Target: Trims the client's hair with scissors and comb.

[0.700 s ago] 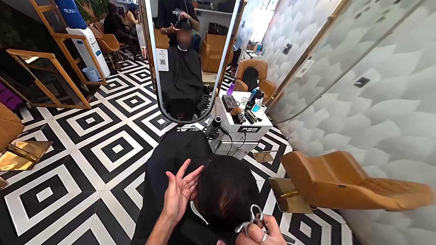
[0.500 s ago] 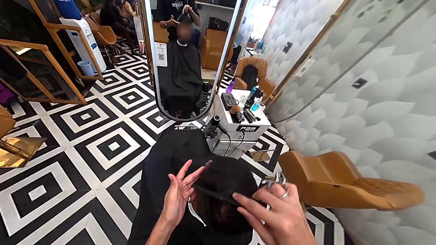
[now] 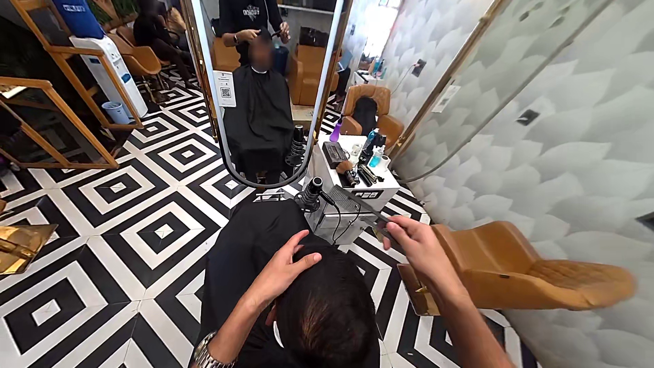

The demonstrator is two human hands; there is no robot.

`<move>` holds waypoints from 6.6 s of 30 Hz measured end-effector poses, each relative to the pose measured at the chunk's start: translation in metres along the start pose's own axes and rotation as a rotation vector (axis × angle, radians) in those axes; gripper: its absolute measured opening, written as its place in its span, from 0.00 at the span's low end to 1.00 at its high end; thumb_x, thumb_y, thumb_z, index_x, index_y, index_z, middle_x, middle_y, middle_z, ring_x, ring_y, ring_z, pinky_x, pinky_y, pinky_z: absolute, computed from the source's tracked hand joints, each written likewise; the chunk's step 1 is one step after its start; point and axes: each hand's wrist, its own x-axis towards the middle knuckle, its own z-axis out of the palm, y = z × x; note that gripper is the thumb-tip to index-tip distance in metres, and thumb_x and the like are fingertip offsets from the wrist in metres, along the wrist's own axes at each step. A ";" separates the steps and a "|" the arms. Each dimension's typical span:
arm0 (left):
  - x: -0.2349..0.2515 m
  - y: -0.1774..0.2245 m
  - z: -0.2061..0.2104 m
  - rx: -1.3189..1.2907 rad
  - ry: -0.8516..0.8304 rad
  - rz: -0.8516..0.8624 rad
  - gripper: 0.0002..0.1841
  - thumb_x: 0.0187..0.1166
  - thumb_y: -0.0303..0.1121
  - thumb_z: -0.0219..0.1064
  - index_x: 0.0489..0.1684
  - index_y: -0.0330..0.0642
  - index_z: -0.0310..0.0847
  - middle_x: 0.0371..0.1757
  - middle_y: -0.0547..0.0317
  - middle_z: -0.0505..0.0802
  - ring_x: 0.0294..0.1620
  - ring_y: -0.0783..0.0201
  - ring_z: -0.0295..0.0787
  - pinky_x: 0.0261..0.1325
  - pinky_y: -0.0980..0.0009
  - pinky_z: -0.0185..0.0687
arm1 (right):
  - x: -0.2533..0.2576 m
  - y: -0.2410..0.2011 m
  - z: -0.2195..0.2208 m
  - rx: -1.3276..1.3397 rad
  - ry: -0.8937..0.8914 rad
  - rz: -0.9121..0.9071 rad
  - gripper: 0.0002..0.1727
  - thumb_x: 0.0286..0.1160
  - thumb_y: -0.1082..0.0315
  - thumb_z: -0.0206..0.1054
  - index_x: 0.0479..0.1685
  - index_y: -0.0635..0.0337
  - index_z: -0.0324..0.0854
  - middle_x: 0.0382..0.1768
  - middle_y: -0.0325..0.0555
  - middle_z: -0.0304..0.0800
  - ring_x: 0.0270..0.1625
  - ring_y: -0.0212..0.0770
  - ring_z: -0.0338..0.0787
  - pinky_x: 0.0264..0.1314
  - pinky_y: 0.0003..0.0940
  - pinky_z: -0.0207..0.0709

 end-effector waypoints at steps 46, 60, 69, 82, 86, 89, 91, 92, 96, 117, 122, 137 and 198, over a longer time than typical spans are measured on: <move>-0.009 0.010 -0.016 -0.257 0.097 0.325 0.34 0.86 0.63 0.49 0.58 0.42 0.90 0.59 0.51 0.95 0.68 0.56 0.89 0.77 0.58 0.80 | 0.001 -0.085 0.018 -0.101 -0.684 -0.175 0.15 0.88 0.52 0.60 0.36 0.46 0.87 0.19 0.28 0.85 0.18 0.24 0.82 0.18 0.21 0.77; -0.015 0.014 -0.009 -0.198 0.077 0.320 0.22 0.88 0.35 0.48 0.56 0.39 0.92 0.61 0.49 0.95 0.68 0.55 0.89 0.75 0.60 0.80 | 0.088 -0.104 -0.001 -0.288 -1.334 -0.101 0.18 0.63 0.64 0.83 0.44 0.58 0.80 0.29 0.37 0.80 0.31 0.27 0.79 0.32 0.22 0.71; -0.014 0.014 -0.006 -0.218 0.073 0.345 0.20 0.86 0.33 0.50 0.54 0.38 0.92 0.59 0.47 0.95 0.68 0.54 0.90 0.74 0.58 0.81 | 0.100 -0.123 0.018 -0.303 -1.446 -0.120 0.12 0.70 0.71 0.78 0.49 0.62 0.85 0.36 0.41 0.90 0.37 0.30 0.88 0.41 0.24 0.81; -0.001 0.032 -0.013 -0.261 0.186 0.546 0.34 0.93 0.47 0.34 0.48 0.35 0.90 0.62 0.45 0.94 0.72 0.49 0.86 0.80 0.55 0.76 | 0.111 -0.107 0.021 -0.019 -0.950 -0.215 0.12 0.73 0.84 0.61 0.43 0.60 0.86 0.46 0.41 0.93 0.43 0.29 0.88 0.44 0.25 0.81; 0.006 0.048 -0.016 -0.363 0.453 0.582 0.33 0.95 0.43 0.31 0.52 0.34 0.87 0.67 0.43 0.91 0.75 0.46 0.84 0.80 0.53 0.76 | 0.089 -0.117 0.034 0.168 -0.920 -0.263 0.10 0.88 0.66 0.58 0.50 0.60 0.83 0.37 0.43 0.95 0.38 0.32 0.93 0.40 0.25 0.86; 0.008 0.037 -0.017 -0.348 0.614 0.525 0.28 0.96 0.48 0.41 0.63 0.38 0.84 0.67 0.51 0.92 0.73 0.54 0.87 0.78 0.59 0.78 | 0.093 -0.108 0.050 0.043 -0.865 -0.222 0.10 0.88 0.66 0.60 0.47 0.61 0.85 0.24 0.39 0.89 0.26 0.29 0.86 0.30 0.24 0.78; 0.002 0.016 -0.021 -0.322 0.717 0.382 0.28 0.94 0.52 0.44 0.71 0.41 0.81 0.70 0.58 0.91 0.75 0.60 0.84 0.81 0.62 0.74 | 0.114 -0.087 0.064 -0.103 -0.726 -0.106 0.09 0.87 0.66 0.62 0.48 0.61 0.85 0.23 0.41 0.86 0.24 0.33 0.83 0.31 0.30 0.77; -0.001 0.003 -0.024 -0.332 0.769 0.305 0.29 0.94 0.53 0.44 0.70 0.40 0.81 0.69 0.59 0.91 0.75 0.61 0.83 0.81 0.61 0.73 | 0.123 -0.077 0.071 -0.207 -0.713 -0.049 0.09 0.87 0.65 0.63 0.47 0.61 0.85 0.24 0.44 0.87 0.24 0.36 0.84 0.32 0.35 0.79; -0.029 -0.056 -0.040 -0.534 0.727 0.150 0.33 0.95 0.52 0.38 0.52 0.33 0.87 0.76 0.49 0.86 0.85 0.54 0.73 0.86 0.56 0.64 | 0.119 -0.073 0.081 -0.373 -0.920 0.130 0.11 0.87 0.64 0.64 0.47 0.61 0.90 0.29 0.45 0.88 0.25 0.35 0.81 0.33 0.34 0.78; -0.052 -0.023 -0.001 -0.134 0.415 0.457 0.07 0.74 0.23 0.73 0.42 0.43 0.97 0.42 0.61 0.98 0.42 0.72 0.95 0.50 0.73 0.92 | 0.051 -0.157 0.017 -0.176 -0.917 0.298 0.14 0.88 0.67 0.60 0.35 0.59 0.90 0.24 0.37 0.89 0.17 0.23 0.74 0.20 0.15 0.63; -0.053 -0.022 -0.003 -0.345 0.330 0.499 0.30 0.83 0.60 0.58 0.58 0.43 0.93 0.60 0.52 0.96 0.69 0.57 0.89 0.76 0.60 0.81 | 0.027 -0.158 0.025 -0.273 -0.733 -0.133 0.13 0.88 0.63 0.63 0.38 0.54 0.91 0.20 0.36 0.87 0.18 0.28 0.82 0.21 0.24 0.75; -0.056 -0.016 0.002 -0.359 0.278 0.507 0.23 0.87 0.36 0.47 0.53 0.33 0.91 0.61 0.38 0.93 0.73 0.46 0.86 0.79 0.54 0.76 | 0.077 -0.180 0.033 -0.919 -1.370 -0.202 0.17 0.68 0.58 0.81 0.46 0.59 0.83 0.31 0.40 0.84 0.34 0.32 0.82 0.40 0.33 0.73; -0.081 -0.048 0.024 -0.326 0.540 0.562 0.13 0.79 0.32 0.72 0.57 0.40 0.93 0.60 0.53 0.96 0.63 0.63 0.92 0.67 0.66 0.88 | 0.055 -0.212 0.064 -0.534 -0.941 0.183 0.11 0.87 0.66 0.62 0.41 0.59 0.89 0.25 0.38 0.86 0.22 0.26 0.77 0.28 0.19 0.69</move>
